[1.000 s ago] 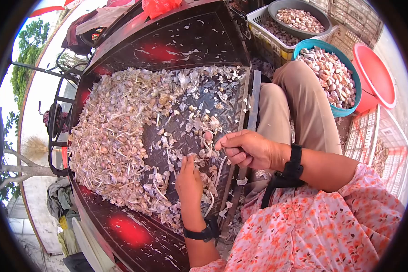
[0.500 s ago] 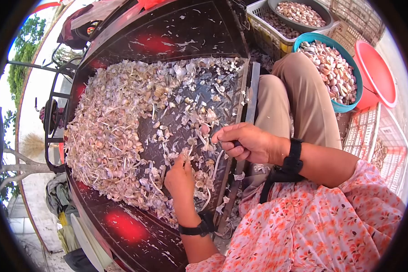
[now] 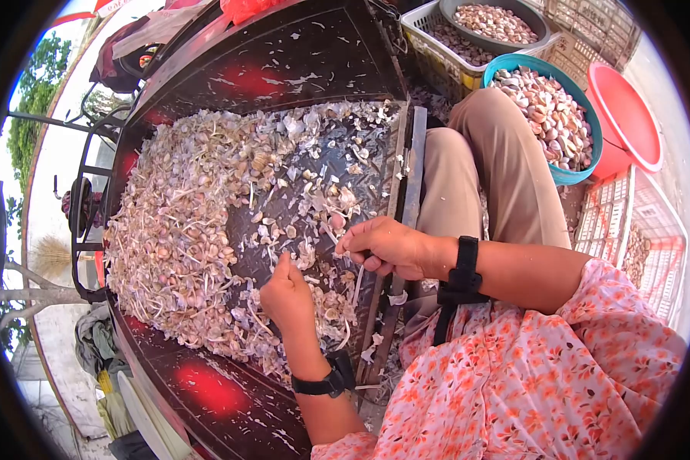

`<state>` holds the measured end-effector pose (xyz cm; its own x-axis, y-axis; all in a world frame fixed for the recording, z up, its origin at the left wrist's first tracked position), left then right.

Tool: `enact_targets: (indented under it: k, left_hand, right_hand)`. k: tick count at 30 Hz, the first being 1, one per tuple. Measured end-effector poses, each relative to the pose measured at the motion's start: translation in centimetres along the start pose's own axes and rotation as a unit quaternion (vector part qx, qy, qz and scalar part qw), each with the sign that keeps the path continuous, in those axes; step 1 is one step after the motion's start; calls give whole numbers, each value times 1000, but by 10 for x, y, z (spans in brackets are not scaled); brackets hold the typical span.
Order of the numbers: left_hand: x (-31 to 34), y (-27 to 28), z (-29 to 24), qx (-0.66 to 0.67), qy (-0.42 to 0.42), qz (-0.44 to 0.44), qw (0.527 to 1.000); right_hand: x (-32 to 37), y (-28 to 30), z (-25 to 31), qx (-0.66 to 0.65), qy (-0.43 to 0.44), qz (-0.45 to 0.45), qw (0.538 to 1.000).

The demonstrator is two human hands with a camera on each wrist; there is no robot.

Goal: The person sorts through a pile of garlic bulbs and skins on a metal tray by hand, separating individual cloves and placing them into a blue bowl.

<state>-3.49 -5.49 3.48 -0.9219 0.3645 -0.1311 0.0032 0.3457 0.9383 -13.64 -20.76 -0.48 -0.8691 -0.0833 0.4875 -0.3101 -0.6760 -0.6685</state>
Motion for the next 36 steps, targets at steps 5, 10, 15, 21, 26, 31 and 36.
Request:
enact_targets:
  k: [5, 10, 15, 21, 26, 31, 36]
  left_hand:
    - [-20, -27, -9, -69, -233, 59, 968]
    - [-33, -22, -17, -156, -157, 193, 956]
    - [-28, -18, 1, -141, -140, 188, 962]
    - [-12, -25, 18, 365, 110, 260, 887]
    - [21, -25, -11, 549, 187, 191, 792]
    - [31, -6, -20, 402, 62, 108, 907]
    - [36, 10, -32, 311, -77, 61, 945]
  right_hand:
    - [0, -1, -1, -7, 1, 9, 1000]
    - [3, 1, 1, -7, 11, -13, 1000]
    - [-1, 3, -1, 16, 15, -11, 1000]
    - [-14, -3, -8, 114, 68, -27, 991]
    - [-20, -7, -15, 239, 213, 11, 947]
    - [-6, -4, -8, 310, 250, 6, 917]
    - [7, -9, 3, 406, 292, 27, 865]
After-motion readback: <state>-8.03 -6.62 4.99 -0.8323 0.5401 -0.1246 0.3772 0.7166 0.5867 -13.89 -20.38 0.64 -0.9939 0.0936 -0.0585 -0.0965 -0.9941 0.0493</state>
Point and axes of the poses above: each hand's wrist, its own x-axis away from the middle knuckle, its own y-axis out of the back of the hand, z = x × y, the point moved 4 cm from there along -x, towards the middle knuckle
